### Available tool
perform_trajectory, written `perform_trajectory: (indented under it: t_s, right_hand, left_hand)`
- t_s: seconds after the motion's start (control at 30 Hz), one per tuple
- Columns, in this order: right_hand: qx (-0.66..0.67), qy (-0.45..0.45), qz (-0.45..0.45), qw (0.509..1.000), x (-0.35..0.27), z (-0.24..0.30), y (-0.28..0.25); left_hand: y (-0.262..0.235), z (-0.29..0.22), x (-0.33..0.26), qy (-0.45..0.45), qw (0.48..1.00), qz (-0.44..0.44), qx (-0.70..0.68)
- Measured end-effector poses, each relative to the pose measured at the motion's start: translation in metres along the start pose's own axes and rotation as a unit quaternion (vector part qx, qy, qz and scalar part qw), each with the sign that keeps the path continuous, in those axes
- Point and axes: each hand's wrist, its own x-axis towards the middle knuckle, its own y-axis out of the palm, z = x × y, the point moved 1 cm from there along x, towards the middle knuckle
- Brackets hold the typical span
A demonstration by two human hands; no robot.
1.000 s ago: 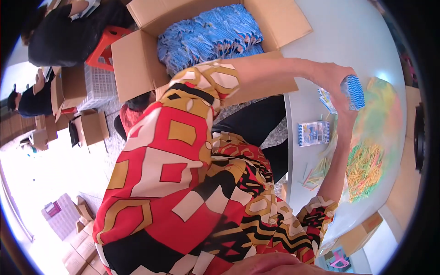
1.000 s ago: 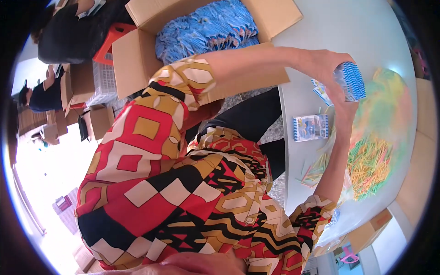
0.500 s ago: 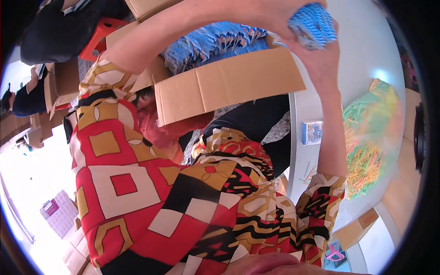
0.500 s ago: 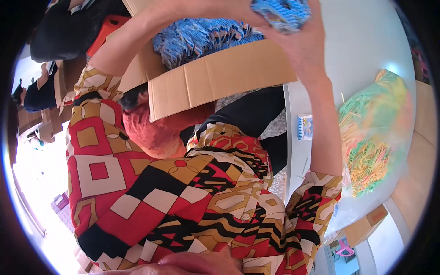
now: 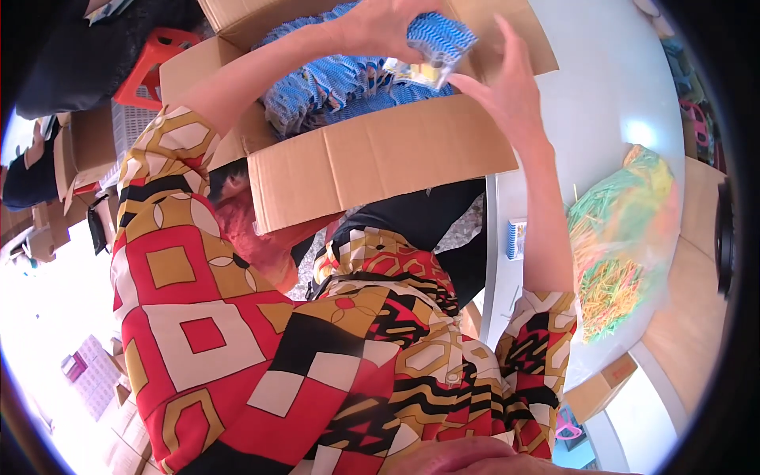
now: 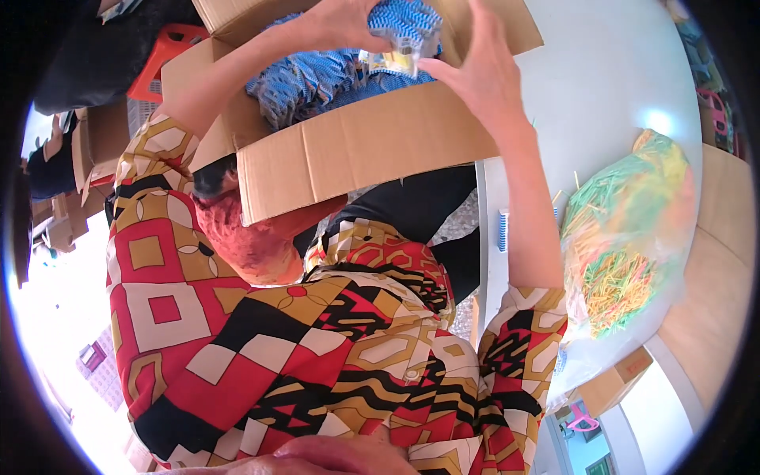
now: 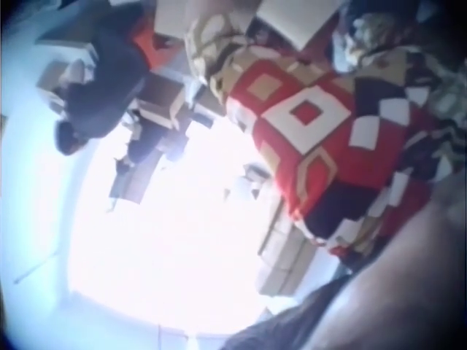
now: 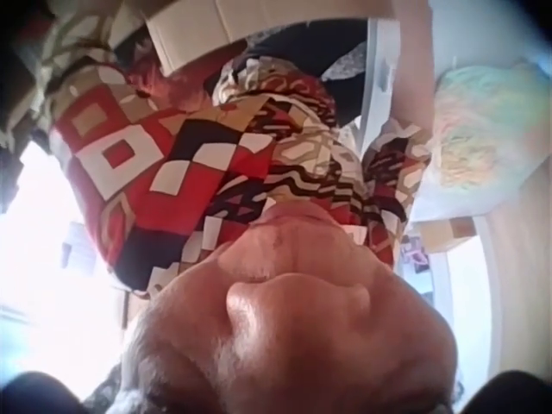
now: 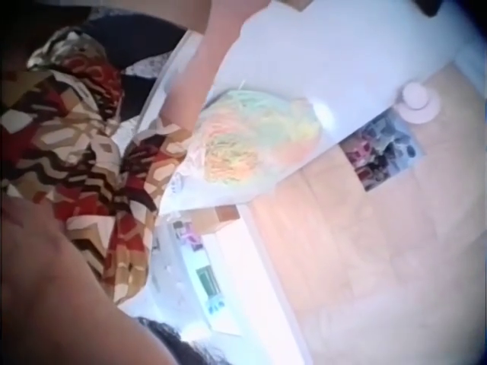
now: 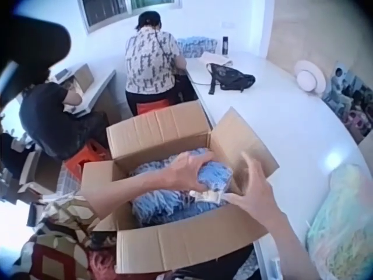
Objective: Packaging colorful plastic straws into individual plastic bags at a factory workstation.
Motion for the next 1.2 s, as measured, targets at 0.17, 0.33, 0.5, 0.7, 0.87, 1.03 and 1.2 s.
perform_trajectory:
  t_s: [0.17,0.33,0.5,0.7,0.87,1.03,1.2]
  right_hand:
    - [0.032,0.027,0.006,0.999,-0.023,-0.043,-0.025]
    - [0.044,0.127,0.004,0.991,-0.056,-0.071,-0.054]
    - [0.067,0.19,0.042,0.979,-0.106,-0.094,-0.056]
    - [0.14,0.275,0.045,0.95,-0.144,-0.101,-0.057]
    - [0.16,0.306,0.022,0.938,-0.156,-0.101,-0.069]
    - [0.164,0.305,-0.026,0.938,-0.179,-0.104,-0.094]
    - [0.166,0.361,-0.084,0.914,-0.224,-0.11,-0.12]
  left_hand:
    - [0.079,0.072,-0.001,-0.015,0.993,0.119,-0.003]
    - [0.146,0.095,0.039,0.067,0.975,0.206,-0.052]
    - [0.173,0.112,0.052,0.121,0.969,0.207,-0.054]
    - [0.186,0.125,0.056,0.124,0.969,0.2,-0.075]
    - [0.194,0.108,0.047,-0.01,0.979,0.197,-0.044]
    - [0.195,0.086,0.05,0.183,0.972,-0.132,0.069]
    - [0.241,0.098,0.07,0.036,0.983,0.162,0.079]
